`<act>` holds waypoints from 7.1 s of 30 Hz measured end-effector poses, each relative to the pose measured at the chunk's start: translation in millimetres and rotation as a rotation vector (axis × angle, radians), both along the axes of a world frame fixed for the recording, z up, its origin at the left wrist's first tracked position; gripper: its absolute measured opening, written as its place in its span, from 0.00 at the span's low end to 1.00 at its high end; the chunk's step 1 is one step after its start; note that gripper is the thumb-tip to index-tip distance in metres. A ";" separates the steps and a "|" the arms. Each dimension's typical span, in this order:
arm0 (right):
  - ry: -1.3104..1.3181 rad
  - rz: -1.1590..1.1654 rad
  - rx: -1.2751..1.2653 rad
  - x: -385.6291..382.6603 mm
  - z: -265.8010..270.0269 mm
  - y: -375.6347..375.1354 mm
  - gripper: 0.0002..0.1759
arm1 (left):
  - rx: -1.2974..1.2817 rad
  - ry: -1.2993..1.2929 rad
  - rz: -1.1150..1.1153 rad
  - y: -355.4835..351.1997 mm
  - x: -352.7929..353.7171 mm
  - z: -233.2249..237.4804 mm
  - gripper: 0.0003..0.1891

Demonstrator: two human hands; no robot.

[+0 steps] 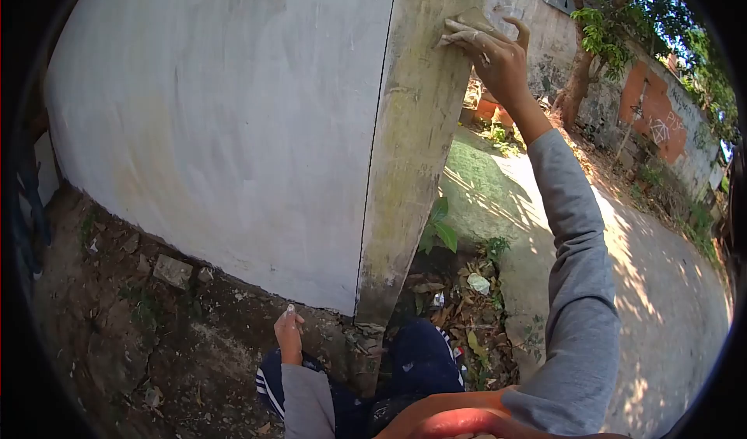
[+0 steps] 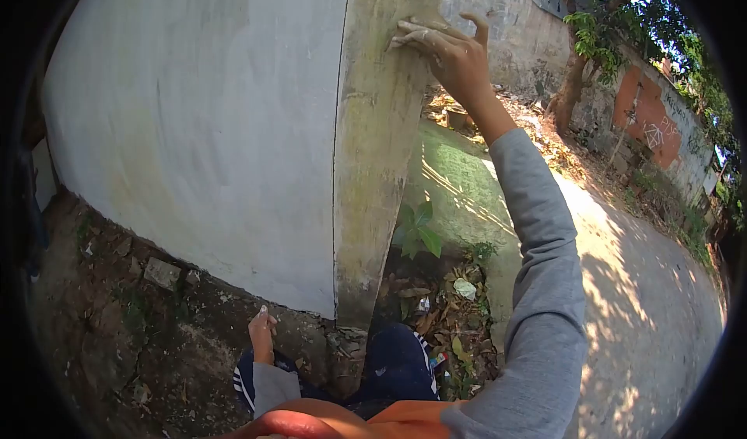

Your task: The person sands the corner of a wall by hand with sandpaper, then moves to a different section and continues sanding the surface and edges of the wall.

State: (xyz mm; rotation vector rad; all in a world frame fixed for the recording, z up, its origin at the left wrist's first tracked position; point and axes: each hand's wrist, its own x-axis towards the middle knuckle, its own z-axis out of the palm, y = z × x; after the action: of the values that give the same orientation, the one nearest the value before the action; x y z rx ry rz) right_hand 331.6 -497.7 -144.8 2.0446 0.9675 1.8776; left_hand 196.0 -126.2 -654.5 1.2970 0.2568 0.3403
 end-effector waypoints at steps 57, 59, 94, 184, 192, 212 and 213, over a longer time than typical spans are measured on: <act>0.915 -0.125 0.479 -174.4 127.7 28.6 0.07 | 0.258 0.321 0.013 78.5 -227.6 468.7 0.11; 0.865 -0.169 0.831 -226.2 116.1 60.4 0.08 | 0.347 0.326 0.004 82.0 -210.4 480.6 0.08; 0.757 0.563 3.205 -354.1 -9.7 -169.3 0.12 | 1.212 -1.097 0.627 -252.9 152.6 991.9 0.46; 1.186 0.570 3.225 -325.5 7.8 -185.7 0.07 | 0.612 -0.227 -0.736 -273.8 -87.3 567.0 0.16; 1.043 0.520 3.312 -332.5 0.8 -186.1 0.10 | 0.651 -0.221 -0.801 -274.6 -103.8 571.2 0.15; 0.917 0.274 3.125 -341.5 -13.0 -169.3 0.12 | 0.451 0.084 -0.867 -242.3 -131.9 595.6 0.39; 0.918 0.279 3.104 -337.3 -10.3 -164.3 0.11 | 0.429 0.111 -0.798 -237.6 -132.4 596.5 0.39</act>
State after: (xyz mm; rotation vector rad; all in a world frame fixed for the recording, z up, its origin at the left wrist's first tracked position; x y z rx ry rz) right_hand -5.7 -662.0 -155.1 -0.4491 1.1446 -0.1962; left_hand 63.7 -363.9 -58.0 1.7267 -0.2646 -0.3795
